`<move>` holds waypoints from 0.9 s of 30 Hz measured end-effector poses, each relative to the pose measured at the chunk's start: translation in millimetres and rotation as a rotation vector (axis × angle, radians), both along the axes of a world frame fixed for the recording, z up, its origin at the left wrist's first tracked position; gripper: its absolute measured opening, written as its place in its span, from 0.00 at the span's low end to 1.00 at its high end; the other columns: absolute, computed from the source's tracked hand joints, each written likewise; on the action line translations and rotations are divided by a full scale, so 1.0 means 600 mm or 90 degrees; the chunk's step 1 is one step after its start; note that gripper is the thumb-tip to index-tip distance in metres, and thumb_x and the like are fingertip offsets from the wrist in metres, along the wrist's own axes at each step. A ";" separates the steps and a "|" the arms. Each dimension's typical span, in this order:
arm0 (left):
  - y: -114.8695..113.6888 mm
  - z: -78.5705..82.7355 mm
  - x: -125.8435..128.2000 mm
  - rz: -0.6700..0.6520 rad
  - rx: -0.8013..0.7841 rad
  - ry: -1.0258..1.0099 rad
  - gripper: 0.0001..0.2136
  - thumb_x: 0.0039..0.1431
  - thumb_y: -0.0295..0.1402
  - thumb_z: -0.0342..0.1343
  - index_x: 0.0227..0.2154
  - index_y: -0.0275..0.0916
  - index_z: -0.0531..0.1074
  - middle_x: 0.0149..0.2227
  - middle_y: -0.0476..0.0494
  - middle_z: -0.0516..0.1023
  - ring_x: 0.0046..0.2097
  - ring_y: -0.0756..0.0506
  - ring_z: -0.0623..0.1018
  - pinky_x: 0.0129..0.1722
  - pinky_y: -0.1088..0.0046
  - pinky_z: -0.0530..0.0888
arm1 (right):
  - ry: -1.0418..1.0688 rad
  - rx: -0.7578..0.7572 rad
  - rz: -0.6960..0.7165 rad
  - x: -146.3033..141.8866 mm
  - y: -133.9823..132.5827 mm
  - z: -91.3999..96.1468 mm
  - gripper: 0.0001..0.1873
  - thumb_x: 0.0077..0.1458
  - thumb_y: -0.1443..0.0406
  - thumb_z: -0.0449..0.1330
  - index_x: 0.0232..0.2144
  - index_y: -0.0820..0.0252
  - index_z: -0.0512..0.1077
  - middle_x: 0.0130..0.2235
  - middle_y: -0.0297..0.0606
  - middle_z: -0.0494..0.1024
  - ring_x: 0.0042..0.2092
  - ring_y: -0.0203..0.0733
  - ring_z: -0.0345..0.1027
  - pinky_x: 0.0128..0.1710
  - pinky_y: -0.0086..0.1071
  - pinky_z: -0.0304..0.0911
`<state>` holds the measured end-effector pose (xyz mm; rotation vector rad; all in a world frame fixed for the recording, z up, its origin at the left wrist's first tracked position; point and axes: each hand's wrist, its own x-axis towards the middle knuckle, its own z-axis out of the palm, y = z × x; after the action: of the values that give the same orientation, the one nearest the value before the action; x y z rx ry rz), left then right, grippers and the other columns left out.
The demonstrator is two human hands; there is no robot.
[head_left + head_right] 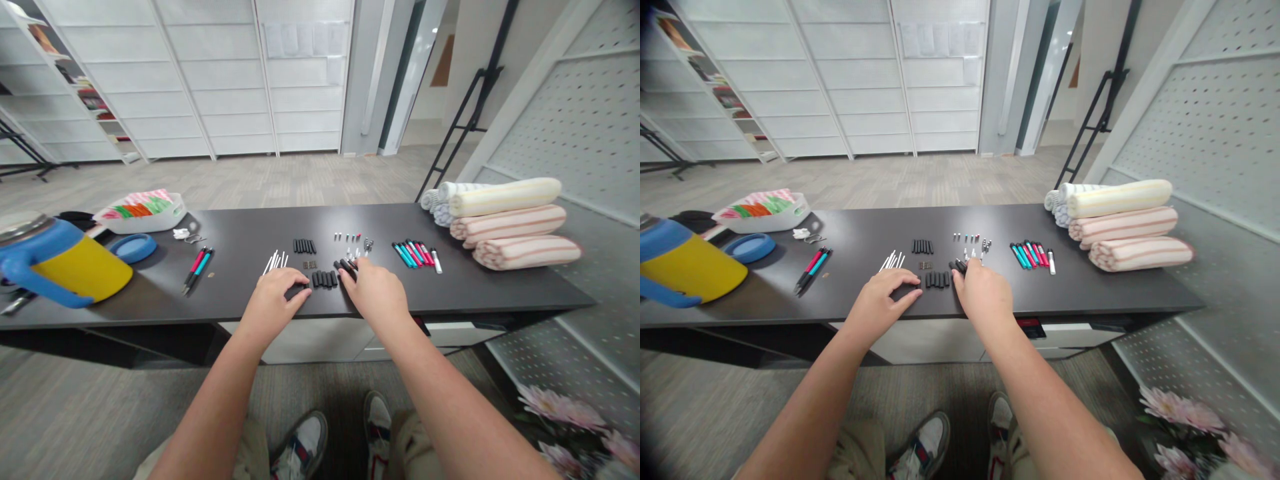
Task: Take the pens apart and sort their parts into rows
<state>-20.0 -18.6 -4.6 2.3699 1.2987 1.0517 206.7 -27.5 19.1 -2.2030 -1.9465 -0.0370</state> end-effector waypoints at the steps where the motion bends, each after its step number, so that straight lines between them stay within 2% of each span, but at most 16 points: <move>1: 0.000 0.000 0.000 0.005 -0.001 0.000 0.05 0.62 0.34 0.65 0.41 0.46 0.79 0.46 0.43 0.84 0.49 0.39 0.80 0.54 0.58 0.72 | 0.002 -0.006 -0.001 0.000 0.001 0.001 0.22 0.70 0.50 0.54 0.51 0.61 0.74 0.39 0.51 0.84 0.40 0.53 0.81 0.39 0.37 0.68; 9: 0.002 -0.002 0.001 0.034 -0.006 0.040 0.06 0.61 0.37 0.66 0.40 0.45 0.80 0.44 0.43 0.85 0.47 0.38 0.81 0.53 0.58 0.71 | -0.005 -0.009 0.010 -0.005 0.005 0.005 0.19 0.69 0.52 0.55 0.48 0.61 0.74 0.38 0.51 0.84 0.39 0.55 0.82 0.38 0.38 0.69; 17: -0.001 0.001 0.004 0.046 0.005 0.041 0.06 0.61 0.36 0.67 0.40 0.44 0.80 0.41 0.44 0.85 0.45 0.39 0.80 0.51 0.59 0.71 | 0.001 -0.011 0.013 -0.010 0.006 0.006 0.19 0.70 0.54 0.54 0.48 0.64 0.73 0.39 0.53 0.84 0.40 0.55 0.82 0.40 0.39 0.70; 21: -0.005 0.006 0.006 0.053 0.016 0.063 0.06 0.61 0.34 0.66 0.41 0.44 0.80 0.36 0.46 0.83 0.41 0.41 0.79 0.48 0.62 0.71 | 0.010 -0.015 0.018 -0.010 0.008 0.004 0.19 0.69 0.53 0.55 0.47 0.64 0.73 0.39 0.53 0.84 0.40 0.56 0.82 0.39 0.40 0.70; 27: -0.007 0.009 0.004 0.025 0.013 0.077 0.07 0.61 0.31 0.64 0.41 0.45 0.81 0.37 0.48 0.83 0.43 0.42 0.79 0.50 0.61 0.71 | 0.011 0.014 0.000 -0.012 0.007 -0.001 0.17 0.69 0.55 0.54 0.46 0.63 0.73 0.37 0.51 0.84 0.39 0.56 0.82 0.39 0.39 0.70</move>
<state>-17.5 -22.7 1.0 2.4665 1.3866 0.9497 199.5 -23.2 18.4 -2.1818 -1.9284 -0.0386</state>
